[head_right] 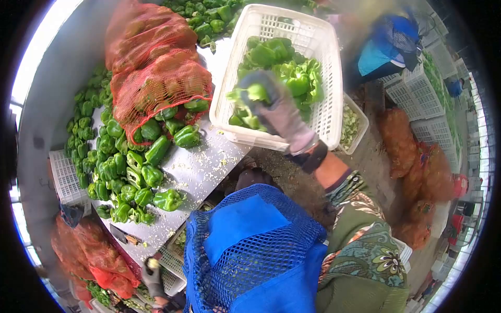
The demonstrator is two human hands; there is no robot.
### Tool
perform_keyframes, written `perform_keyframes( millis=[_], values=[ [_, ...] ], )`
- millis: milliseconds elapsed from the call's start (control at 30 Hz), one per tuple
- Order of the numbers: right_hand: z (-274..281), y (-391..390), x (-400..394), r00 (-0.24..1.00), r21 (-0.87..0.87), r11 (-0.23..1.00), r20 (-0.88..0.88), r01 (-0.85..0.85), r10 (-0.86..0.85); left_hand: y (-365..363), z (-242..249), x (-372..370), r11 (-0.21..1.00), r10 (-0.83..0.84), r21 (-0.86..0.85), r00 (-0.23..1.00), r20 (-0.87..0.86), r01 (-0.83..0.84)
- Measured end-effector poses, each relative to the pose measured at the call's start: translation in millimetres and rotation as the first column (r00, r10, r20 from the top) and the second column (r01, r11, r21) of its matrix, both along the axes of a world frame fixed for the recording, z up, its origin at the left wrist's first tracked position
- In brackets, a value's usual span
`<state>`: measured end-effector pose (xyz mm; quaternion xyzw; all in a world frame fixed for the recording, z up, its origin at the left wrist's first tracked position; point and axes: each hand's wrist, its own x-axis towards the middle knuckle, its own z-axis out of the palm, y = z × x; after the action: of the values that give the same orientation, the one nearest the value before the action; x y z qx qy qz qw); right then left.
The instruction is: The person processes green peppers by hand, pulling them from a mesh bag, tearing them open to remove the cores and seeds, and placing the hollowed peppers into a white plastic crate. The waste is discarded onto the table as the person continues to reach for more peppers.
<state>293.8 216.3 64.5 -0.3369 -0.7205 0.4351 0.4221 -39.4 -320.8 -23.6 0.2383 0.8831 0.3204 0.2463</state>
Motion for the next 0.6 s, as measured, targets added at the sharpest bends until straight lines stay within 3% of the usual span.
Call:
perform_keyframes(
  millis=[33,67,100,133,167,233,267,300,333,367,400,433,500,567,600],
  values=[
    [-17.6,9.9,13.4,0.996,0.048,0.997,0.063,0.056,-0.059,-10.3,-9.5,9.4,0.998,0.009,-0.057,1.0,-0.013,-0.01],
    [-31.6,19.7,24.6,0.985,0.102,0.989,0.124,0.105,-0.117,-0.2,-4.2,14.8,0.943,-0.046,-0.329,0.999,-0.012,0.039],
    [-40.3,27.0,31.5,0.967,0.155,0.976,0.182,0.151,-0.179,10.0,1.6,18.0,0.812,-0.1,-0.578,0.995,0.003,0.083],
    [-34.6,26.3,28.3,0.965,0.096,0.982,0.19,0.162,-0.178,15.1,-7.9,19.0,0.735,-0.182,-0.677,0.975,-0.131,0.046],
    [-40.6,31.5,27.5,0.97,-0.013,0.982,0.161,0.187,-0.182,32.4,-10.2,20.8,0.768,-0.248,-0.64,0.935,-0.253,0.031],
    [-62.1,42.5,29.1,0.976,-0.237,0.948,0.111,0.211,-0.19,66.6,-21.9,7.7,0.983,-0.015,-0.183,0.996,-0.091,-0.002],
    [-76.8,50.3,34.2,0.98,-0.26,0.946,0.095,0.194,-0.175,91.1,-29.5,7.4,0.991,0.087,0.098,0.993,0.085,-0.095],
    [-77.8,56.9,37.8,0.99,-0.328,0.934,0.035,0.14,-0.136,162.6,10.4,27.8,0.979,0.162,0.096,0.972,0.169,-0.179],
    [-75.8,61.0,40.3,0.995,-0.396,0.915,-0.026,0.076,-0.094,243.0,65.5,56.5,0.992,0.043,0.111,0.978,0.206,-0.067],
    [-73.1,63.6,40.8,0.994,-0.461,0.887,-0.093,0.001,-0.049,293.3,85.1,71.6,0.976,-0.131,0.191,0.984,0.118,0.107],
    [-75.9,64.0,38.0,0.917,-0.624,0.765,-0.38,-0.158,-0.12,385.5,123.1,102.7,0.863,-0.448,0.246,0.893,-0.029,0.441],
    [-75.6,61.0,34.0,0.779,-0.717,0.605,-0.579,-0.345,-0.242,427.8,132.7,119.2,0.795,-0.542,0.305,0.84,-0.034,0.525],
    [-82.5,68.0,33.0,0.664,-0.741,0.473,-0.656,-0.477,-0.358,494.5,141.9,145.9,0.515,-0.791,0.359,0.593,-0.15,0.778],
    [-79.5,69.6,36.0,0.538,-0.674,0.431,-0.739,-0.6,-0.406,534.2,132.7,175.6,0.425,-0.84,0.263,0.485,-0.242,0.866],
    [-75.6,70.1,34.1,0.535,-0.666,0.458,-0.746,-0.589,-0.398,548.2,126.5,188.6,0.439,-0.855,0.178,0.47,-0.219,0.881]
  ],
)
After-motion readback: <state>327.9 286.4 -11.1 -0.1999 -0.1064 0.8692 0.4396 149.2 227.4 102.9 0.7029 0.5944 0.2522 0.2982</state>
